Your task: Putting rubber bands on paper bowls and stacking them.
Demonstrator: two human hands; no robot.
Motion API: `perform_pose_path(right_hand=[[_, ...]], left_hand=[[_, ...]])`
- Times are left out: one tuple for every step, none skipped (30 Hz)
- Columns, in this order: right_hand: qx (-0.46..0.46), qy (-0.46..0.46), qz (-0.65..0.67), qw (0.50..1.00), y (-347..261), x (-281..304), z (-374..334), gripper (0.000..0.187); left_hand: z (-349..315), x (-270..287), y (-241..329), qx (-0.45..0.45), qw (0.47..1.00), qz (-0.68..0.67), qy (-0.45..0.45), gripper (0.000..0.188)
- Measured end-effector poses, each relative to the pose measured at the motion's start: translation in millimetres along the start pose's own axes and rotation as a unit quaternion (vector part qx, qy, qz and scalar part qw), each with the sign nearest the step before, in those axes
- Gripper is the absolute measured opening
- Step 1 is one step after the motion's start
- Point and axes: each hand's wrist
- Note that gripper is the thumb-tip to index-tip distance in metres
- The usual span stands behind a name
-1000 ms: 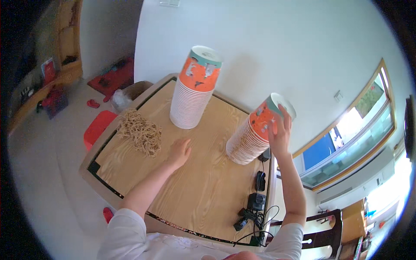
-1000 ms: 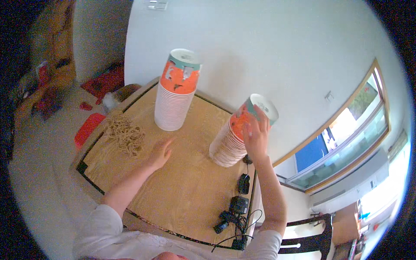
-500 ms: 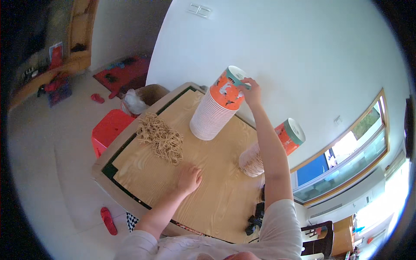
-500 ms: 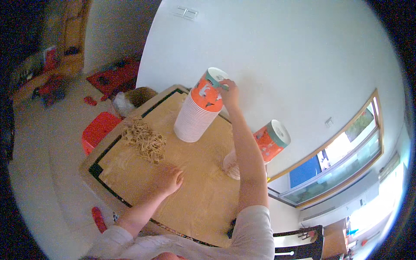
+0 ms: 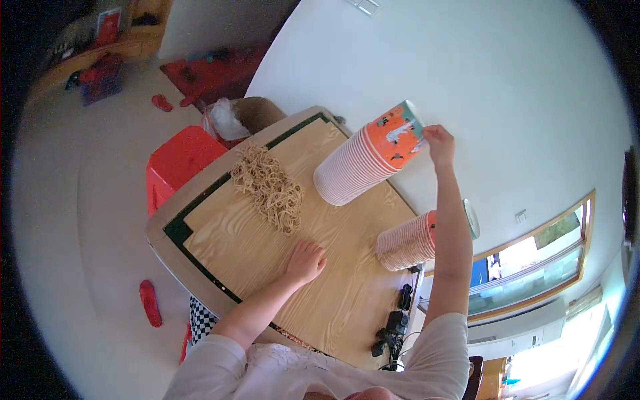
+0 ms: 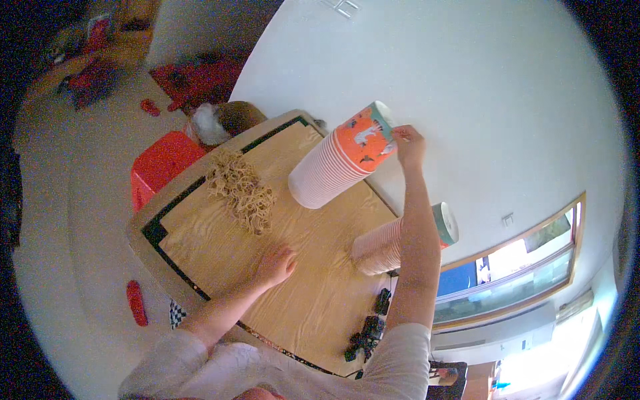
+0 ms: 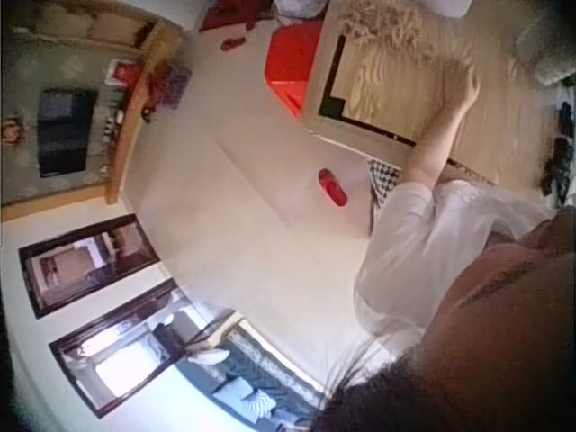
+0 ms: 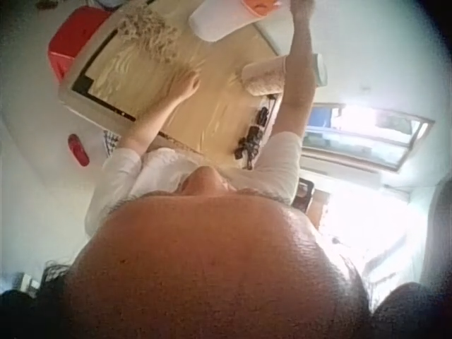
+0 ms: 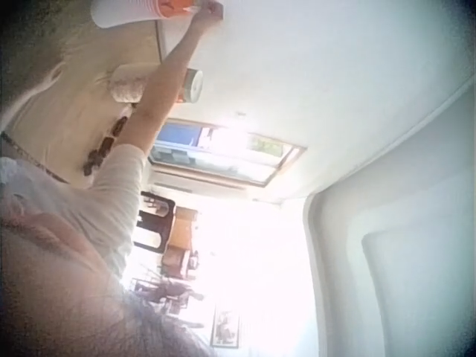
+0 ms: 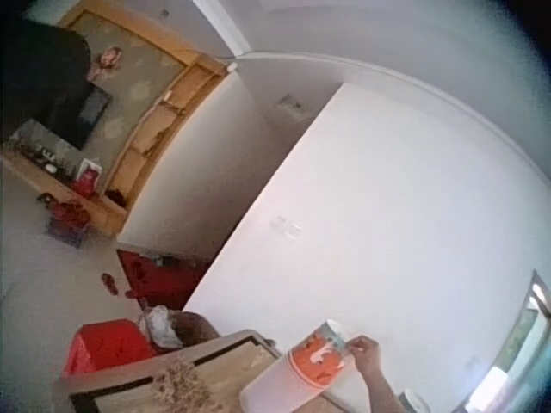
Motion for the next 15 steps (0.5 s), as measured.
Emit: perform_pose_path(right_hand=[[0.01, 0.026, 0.025, 0.999, 1.8, 6.4, 3.1, 0.009], [0.019, 0.053, 0.05, 0.997, 3.1, 14.6, 5.5, 0.009], [0.011, 0.091, 0.092, 0.992, 1.0, 18.5, 5.9, 0.009], [0.013, 0.078, 0.066, 0.995, -0.4, 26.1, 4.7, 0.01], [0.015, 0.066, 0.039, 0.997, -5.9, 36.4, 3.7, 0.01], [0.054, 0.087, 0.061, 0.993, -5.2, 51.7, 4.5, 0.01], [0.092, 0.109, 0.08, 0.986, -4.1, 67.3, 4.4, 0.011], [0.086, 0.135, 0.091, 0.983, -27.4, 73.6, -3.9, 0.012], [0.113, 0.15, 0.108, 0.976, -45.7, 86.3, -13.7, 0.012], [0.101, 0.165, 0.131, 0.972, -68.5, 90.0, -27.6, 0.013], [0.099, 0.192, 0.11, 0.97, -92.7, 93.3, -46.6, 0.012], [0.074, 0.202, 0.142, 0.966, -102.8, 98.7, -67.0, 0.014], [0.048, 0.211, 0.178, 0.96, -107.3, 102.1, -86.3, 0.016], [0.029, 0.197, 0.263, 0.944, -99.1, 107.3, -108.2, 0.017], [0.01, 0.181, 0.35, 0.919, -83.8, 106.8, -132.5, 0.018]], left_hand=[[1.3, 1.3, 0.1, 0.005, 1.0, -0.002, -0.001, 0.024], [1.8, 2.7, 1.6, -0.001, 1.0, 0.008, -0.018, 0.024], [1.2, 2.7, 1.7, -0.005, 0.999, 0.019, -0.034, 0.024], [0.6, 2.5, 2.5, 0.0, 0.999, 0.019, -0.035, 0.024], [0.5, 0.5, 2.1, -0.016, 1.0, 0.022, -0.01, 0.023], [0.2, -1.7, 3.2, -0.036, 0.999, 0.024, 0.014, 0.022], [0.6, -4.7, 5.2, -0.038, 0.999, 0.02, 0.01, 0.022], [-0.2, -4.6, 3.1, -0.032, 0.999, 0.014, 0.007, 0.022], [1.4, -5.9, 4.6, -0.032, 0.999, 0.004, 0.004, 0.021], [0.7, -2.5, 2.0, -0.025, 1.0, 0.008, 0.003, 0.021], [-0.2, 1.6, 0.8, -0.007, 1.0, 0.015, -0.012, 0.021], [0.1, 4.1, 1.7, 0.005, 0.999, 0.017, -0.028, 0.021], [-0.3, 8.9, -0.8, 0.008, 0.999, 0.018, -0.031, 0.021], [2.0, 11.7, 1.0, 0.023, 0.997, -0.064, -0.03, 0.022], [3.0, 14.8, 2.0, 0.041, 0.988, -0.143, -0.027, 0.023]])
Point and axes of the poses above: each hand's wrist, its own z-axis towards the middle knuckle, its own x-axis out of the back of the hand, y = z × x, and after that the axes turned 2 degrees about -y, right-handed
